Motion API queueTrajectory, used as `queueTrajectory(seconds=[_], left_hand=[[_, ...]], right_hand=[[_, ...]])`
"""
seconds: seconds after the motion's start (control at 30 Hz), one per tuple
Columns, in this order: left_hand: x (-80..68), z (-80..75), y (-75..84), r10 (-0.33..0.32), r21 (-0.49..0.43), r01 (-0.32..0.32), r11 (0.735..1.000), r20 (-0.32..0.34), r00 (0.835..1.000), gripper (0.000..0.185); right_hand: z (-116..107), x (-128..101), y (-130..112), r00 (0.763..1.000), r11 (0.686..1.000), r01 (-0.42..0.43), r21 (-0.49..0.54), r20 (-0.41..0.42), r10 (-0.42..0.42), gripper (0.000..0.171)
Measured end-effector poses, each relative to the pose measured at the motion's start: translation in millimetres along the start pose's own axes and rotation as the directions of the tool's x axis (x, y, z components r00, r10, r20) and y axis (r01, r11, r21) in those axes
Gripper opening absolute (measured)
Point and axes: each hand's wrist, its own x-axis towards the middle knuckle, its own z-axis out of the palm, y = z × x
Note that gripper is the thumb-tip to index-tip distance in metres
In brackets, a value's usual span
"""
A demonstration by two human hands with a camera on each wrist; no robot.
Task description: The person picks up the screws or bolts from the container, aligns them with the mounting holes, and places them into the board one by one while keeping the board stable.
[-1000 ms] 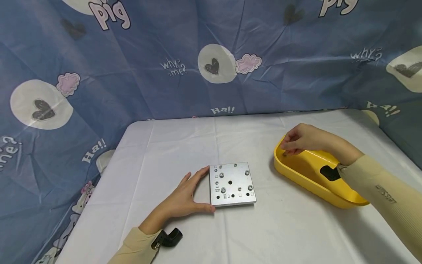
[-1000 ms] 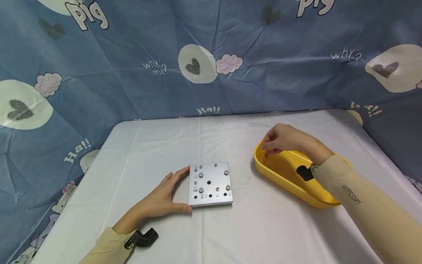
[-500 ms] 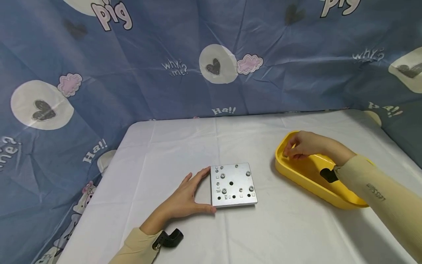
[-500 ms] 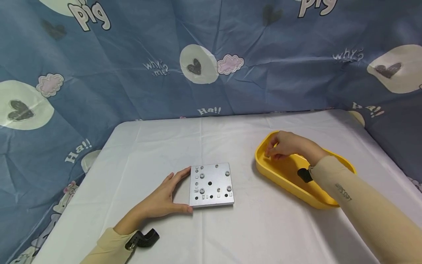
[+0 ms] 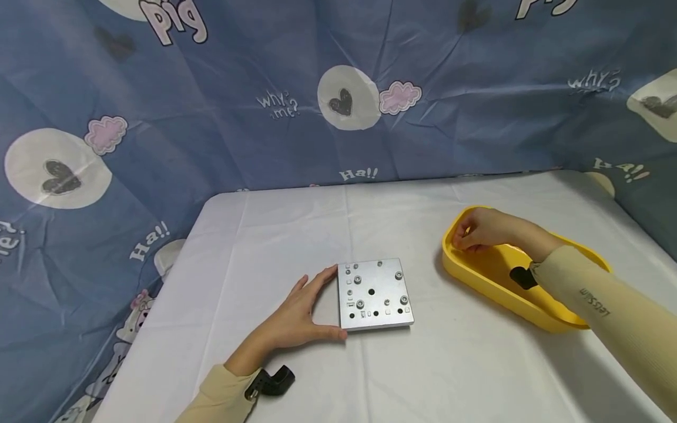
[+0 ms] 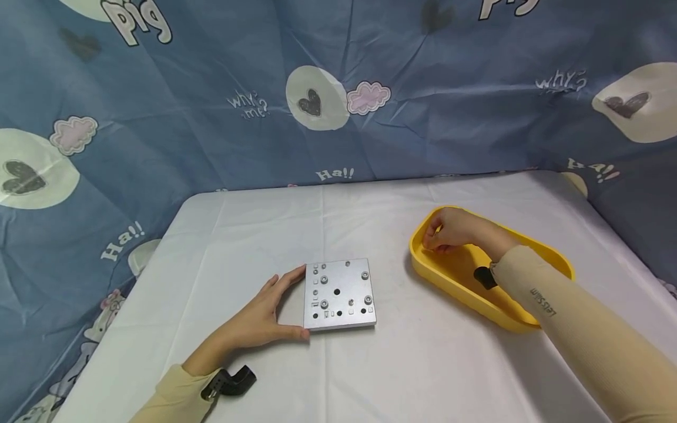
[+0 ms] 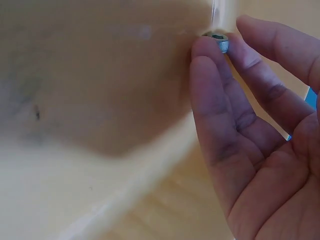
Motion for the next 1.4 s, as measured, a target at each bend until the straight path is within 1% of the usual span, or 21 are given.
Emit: queueTrajectory(seconds=[0.2,0.33,0.43,0.7,0.97,1.1,1.23,1.4], left_hand=[[-0.5,0.0,1.3,-0.009,0.004,0.009,1.000,-0.008,1.000,0.130],[0.4,-0.3,2.0,-0.005,0.002,0.005,1.000,-0.007,1.000,0.130],[0.9,-0.3,2.4,-0.005,-0.001,0.005,1.000,-0.004,1.000,0.131],[1.0,0.5,1.9,-0.010,-0.003,0.010,1.000,0.001,1.000,0.130],[0.3,0.9,0.8,-0.023,0.000,0.023,1.000,0.004,1.000,0.130],[-0.4,0.6,1.0,-0.030,0.001,0.030,1.000,0.004,1.000,0.130],[-0.7,0.3,2.0,-0.029,-0.001,0.029,1.000,0.006,1.000,0.130],[0.1,0.1,2.6,-0.028,0.000,0.028,1.000,0.007,1.000,0.130]], right_hand=[[0,1,2,1.000,1.000,0.014,-0.011,-0.021,-0.014,0.016],[0,-1,5,1.000,0.999,0.018,-0.038,-0.025,-0.019,0.015],[-1,-3,7,1.000,0.998,0.017,-0.054,-0.017,-0.018,0.014],[-1,-7,9,1.000,0.999,0.002,-0.051,0.005,-0.002,0.015],[-1,-10,16,0.999,0.991,-0.001,-0.137,-0.054,-0.007,0.016],[-2,-13,20,0.997,0.986,-0.004,-0.165,-0.071,-0.008,0.014],[-2,-16,24,0.996,0.986,-0.004,-0.165,-0.088,-0.011,0.014],[-3,-21,30,0.992,0.989,-0.021,-0.147,-0.130,0.002,0.023]])
